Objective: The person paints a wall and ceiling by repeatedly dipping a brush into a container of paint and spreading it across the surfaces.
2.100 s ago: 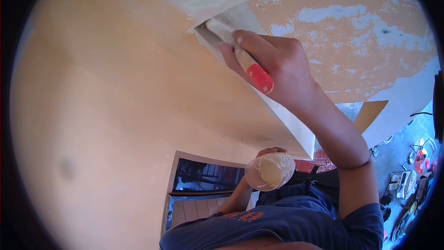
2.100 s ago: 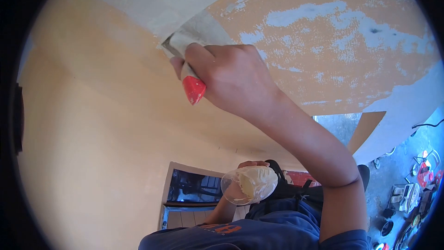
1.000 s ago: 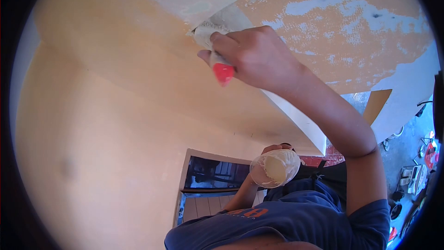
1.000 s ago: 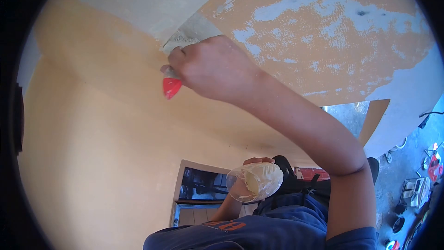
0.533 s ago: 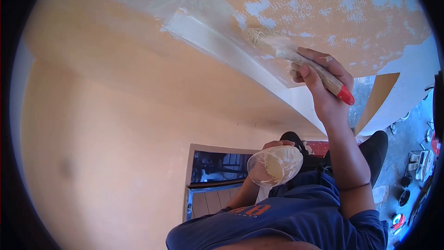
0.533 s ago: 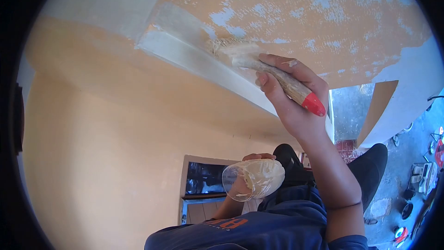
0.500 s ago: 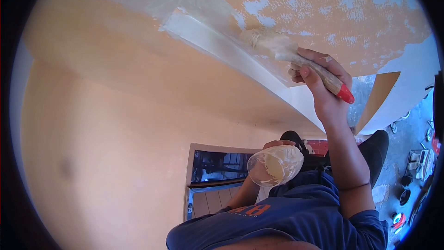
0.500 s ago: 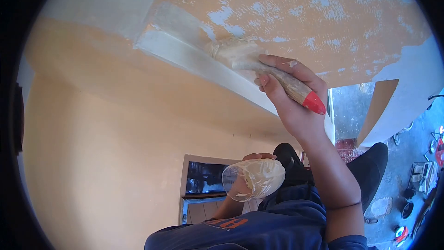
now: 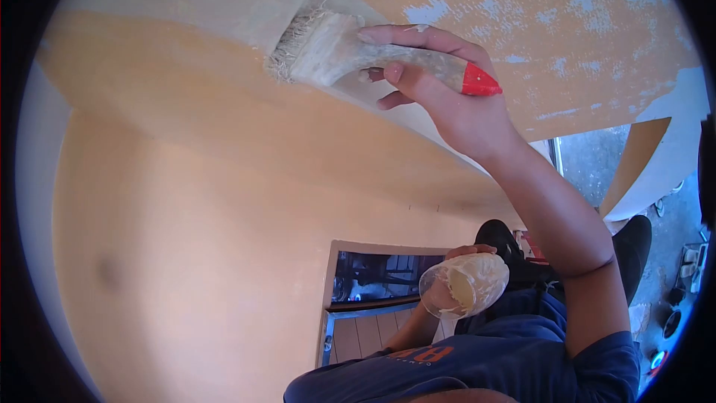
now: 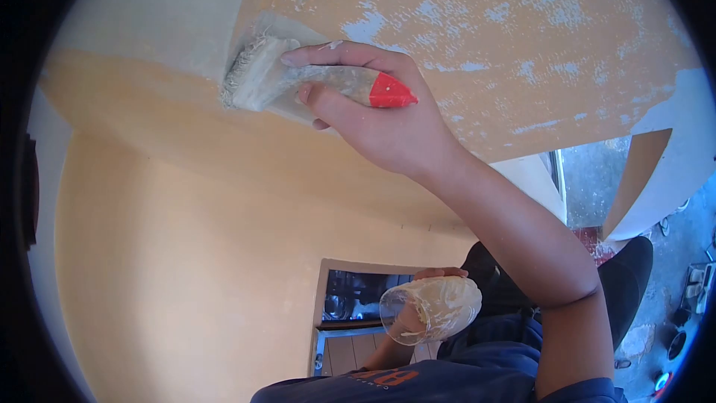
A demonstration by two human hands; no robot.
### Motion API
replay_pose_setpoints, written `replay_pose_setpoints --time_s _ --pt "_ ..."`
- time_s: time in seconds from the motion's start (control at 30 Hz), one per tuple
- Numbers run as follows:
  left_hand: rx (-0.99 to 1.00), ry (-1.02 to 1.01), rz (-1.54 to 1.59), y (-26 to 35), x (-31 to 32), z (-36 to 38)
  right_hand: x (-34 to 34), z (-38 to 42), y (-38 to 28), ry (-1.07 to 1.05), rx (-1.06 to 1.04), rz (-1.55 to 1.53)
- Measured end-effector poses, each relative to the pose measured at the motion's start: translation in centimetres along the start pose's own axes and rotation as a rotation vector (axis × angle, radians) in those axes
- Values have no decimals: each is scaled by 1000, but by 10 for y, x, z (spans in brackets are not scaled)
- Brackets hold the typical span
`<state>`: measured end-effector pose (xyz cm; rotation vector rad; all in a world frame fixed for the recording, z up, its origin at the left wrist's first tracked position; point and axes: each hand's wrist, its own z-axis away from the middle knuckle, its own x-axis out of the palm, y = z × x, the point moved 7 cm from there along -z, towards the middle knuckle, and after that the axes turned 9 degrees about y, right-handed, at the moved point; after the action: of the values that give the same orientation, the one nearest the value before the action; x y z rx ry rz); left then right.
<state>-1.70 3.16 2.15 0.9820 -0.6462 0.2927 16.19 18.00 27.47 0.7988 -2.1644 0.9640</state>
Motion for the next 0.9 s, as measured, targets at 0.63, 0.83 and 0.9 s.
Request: replay_pose_setpoints --time_s 0.63,0.83,0.9 --pt "-76 -48 16 -3 3 -5 -1 -2 13 -10 361 -61" --pt "0 20 -28 -4 -9 -3 4 -9 19 -29 389 -112" --pt "-101 46 14 -11 -10 -5 5 -4 14 -27 377 -65"
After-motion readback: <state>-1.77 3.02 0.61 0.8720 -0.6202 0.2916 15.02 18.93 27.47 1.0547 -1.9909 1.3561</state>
